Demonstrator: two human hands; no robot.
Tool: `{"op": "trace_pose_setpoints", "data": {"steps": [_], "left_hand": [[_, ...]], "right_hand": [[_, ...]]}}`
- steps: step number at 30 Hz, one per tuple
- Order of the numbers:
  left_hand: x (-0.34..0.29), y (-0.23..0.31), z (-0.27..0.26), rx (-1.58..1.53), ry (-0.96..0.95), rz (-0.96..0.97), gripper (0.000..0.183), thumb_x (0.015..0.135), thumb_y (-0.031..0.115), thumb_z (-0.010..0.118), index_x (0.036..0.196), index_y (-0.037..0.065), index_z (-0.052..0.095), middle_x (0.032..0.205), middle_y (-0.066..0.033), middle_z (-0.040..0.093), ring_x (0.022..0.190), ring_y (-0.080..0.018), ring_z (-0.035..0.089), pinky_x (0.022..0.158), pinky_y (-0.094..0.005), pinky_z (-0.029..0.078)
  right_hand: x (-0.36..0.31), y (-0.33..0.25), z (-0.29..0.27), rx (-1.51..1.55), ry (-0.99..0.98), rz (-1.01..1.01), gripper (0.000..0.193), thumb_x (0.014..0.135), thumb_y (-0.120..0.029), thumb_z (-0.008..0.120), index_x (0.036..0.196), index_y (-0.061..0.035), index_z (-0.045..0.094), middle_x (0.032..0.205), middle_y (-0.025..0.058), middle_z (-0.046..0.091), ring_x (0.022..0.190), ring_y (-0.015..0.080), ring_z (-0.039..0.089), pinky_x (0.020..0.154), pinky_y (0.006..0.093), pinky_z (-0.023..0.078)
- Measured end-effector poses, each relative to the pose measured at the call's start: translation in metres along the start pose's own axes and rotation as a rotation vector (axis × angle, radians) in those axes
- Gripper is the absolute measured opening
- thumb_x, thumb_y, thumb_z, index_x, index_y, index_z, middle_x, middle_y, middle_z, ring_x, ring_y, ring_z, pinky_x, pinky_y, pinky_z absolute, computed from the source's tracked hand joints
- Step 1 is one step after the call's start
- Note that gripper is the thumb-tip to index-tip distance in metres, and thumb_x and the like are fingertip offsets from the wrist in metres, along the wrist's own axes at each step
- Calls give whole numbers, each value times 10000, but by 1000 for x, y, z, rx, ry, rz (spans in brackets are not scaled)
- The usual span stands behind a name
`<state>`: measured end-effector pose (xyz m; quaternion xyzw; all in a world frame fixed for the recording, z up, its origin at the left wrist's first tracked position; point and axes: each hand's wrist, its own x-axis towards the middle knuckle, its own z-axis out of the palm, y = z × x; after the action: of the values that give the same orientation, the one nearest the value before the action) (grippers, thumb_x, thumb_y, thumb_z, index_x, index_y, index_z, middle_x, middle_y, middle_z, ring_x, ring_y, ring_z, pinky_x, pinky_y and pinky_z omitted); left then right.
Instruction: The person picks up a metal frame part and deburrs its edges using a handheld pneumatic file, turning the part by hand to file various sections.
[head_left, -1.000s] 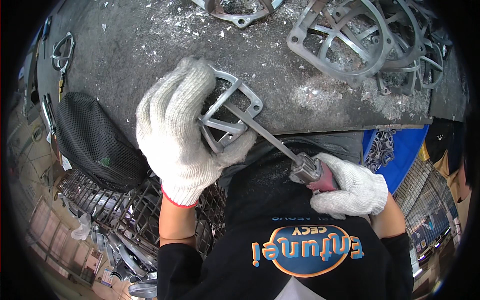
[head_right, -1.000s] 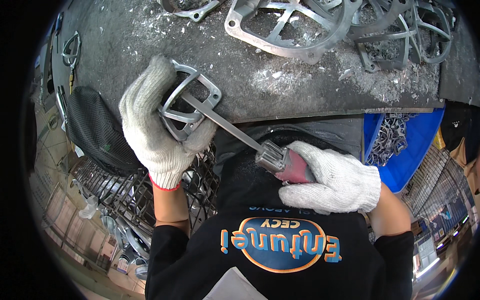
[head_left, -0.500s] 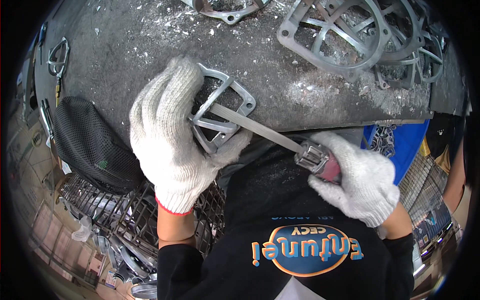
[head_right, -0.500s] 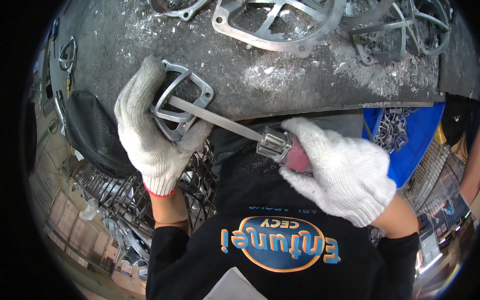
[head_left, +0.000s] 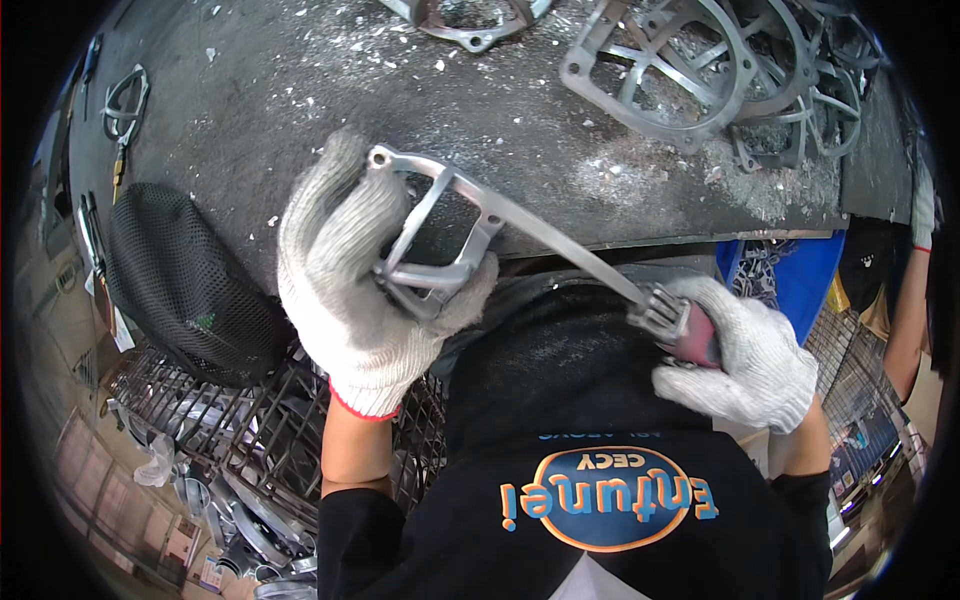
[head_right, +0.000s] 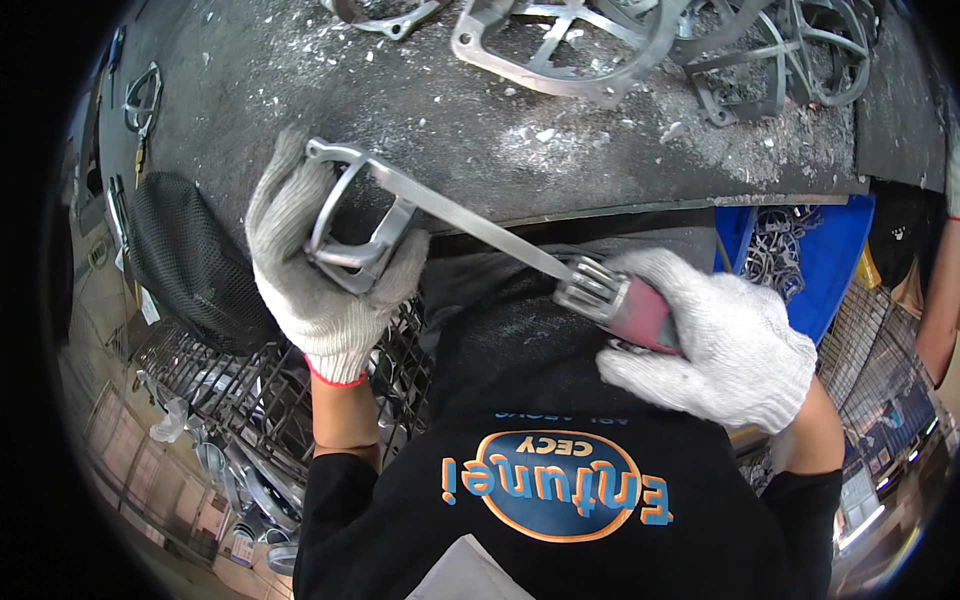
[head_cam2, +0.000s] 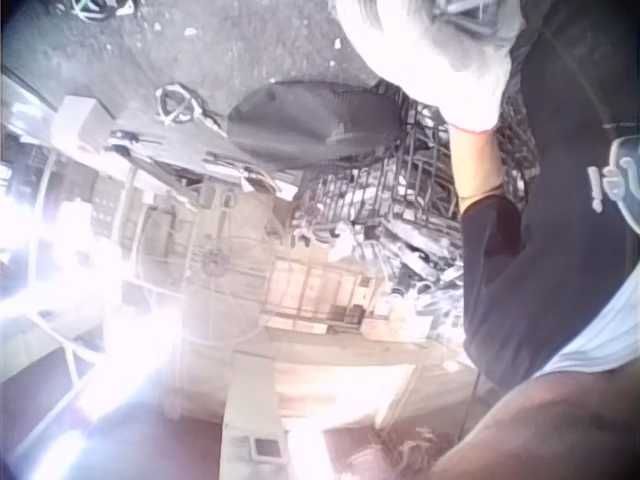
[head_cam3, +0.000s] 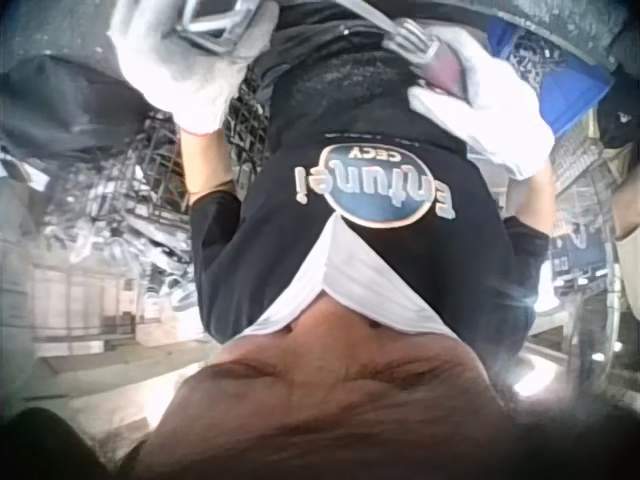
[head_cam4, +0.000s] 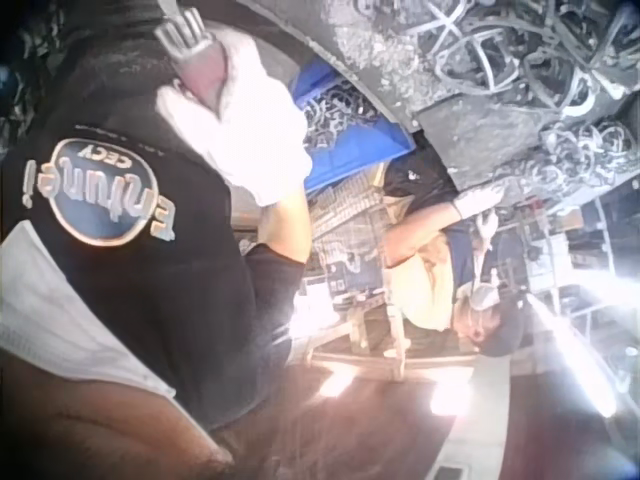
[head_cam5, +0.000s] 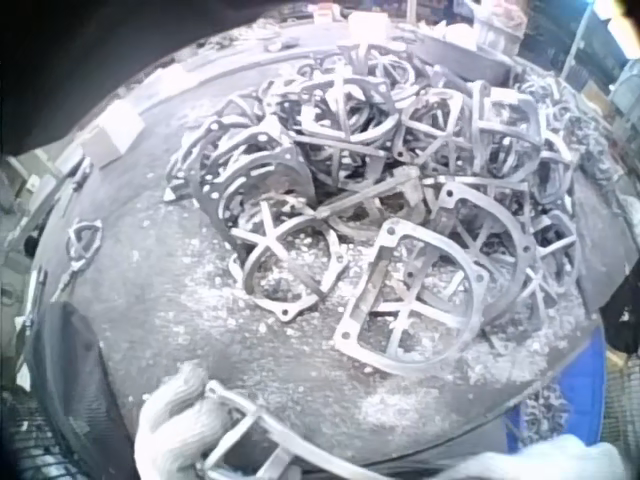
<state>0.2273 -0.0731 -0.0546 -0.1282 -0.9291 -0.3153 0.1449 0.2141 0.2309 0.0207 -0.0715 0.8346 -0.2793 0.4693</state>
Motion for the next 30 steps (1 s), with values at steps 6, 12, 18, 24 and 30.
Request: {"op": "trace_pose_setpoints", "data": {"steps": [6, 12, 18, 24, 30], "left_hand": [[0, 13, 9, -41, -65, -45, 738, 635, 212, 950, 1242, 67, 557, 1381, -237, 541, 1333, -390, 526, 1085, -495, 467], [-11, 8, 17, -54, 58, -155, 758, 567, 291, 972, 1209, 45, 651, 1334, -218, 590, 1192, -347, 631, 1009, -460, 525], [-3, 0, 17, -145, 171, 52, 651, 596, 239, 947, 1157, 45, 680, 1332, -223, 609, 1202, -359, 626, 1040, -479, 503], [19, -1, 1, -37, -134, 186, 658, 539, 148, 925, 1147, 59, 691, 1307, -215, 652, 1224, -393, 627, 1055, -489, 487], [36, 6, -17, 155, -348, 226, 783, 562, 188, 892, 1304, 82, 664, 1370, -165, 644, 1269, -342, 616, 1070, -467, 457]], "right_hand": [[-2, 11, 10, 260, -169, -28, 724, 762, -521, 822, 1305, -101, 591, 986, 184, 741, 946, 392, 726, 849, 434, 558], [12, 2, 12, 166, -201, 69, 728, 790, -551, 795, 1343, -138, 562, 1007, 200, 734, 983, 429, 702, 862, 455, 548], [5, -9, 16, -51, -88, 159, 735, 798, -577, 764, 1340, -127, 554, 970, 219, 733, 930, 435, 710, 838, 475, 568], [-1, 8, 28, -271, 175, -38, 551, 869, -418, 735, 1308, -136, 558, 893, 159, 725, 819, 355, 725, 693, 441, 568], [11, 0, 4, -545, 285, -109, 471, 864, -411, 731, 1236, -165, 579, 873, 130, 709, 781, 332, 713, 652, 435, 551]]}}
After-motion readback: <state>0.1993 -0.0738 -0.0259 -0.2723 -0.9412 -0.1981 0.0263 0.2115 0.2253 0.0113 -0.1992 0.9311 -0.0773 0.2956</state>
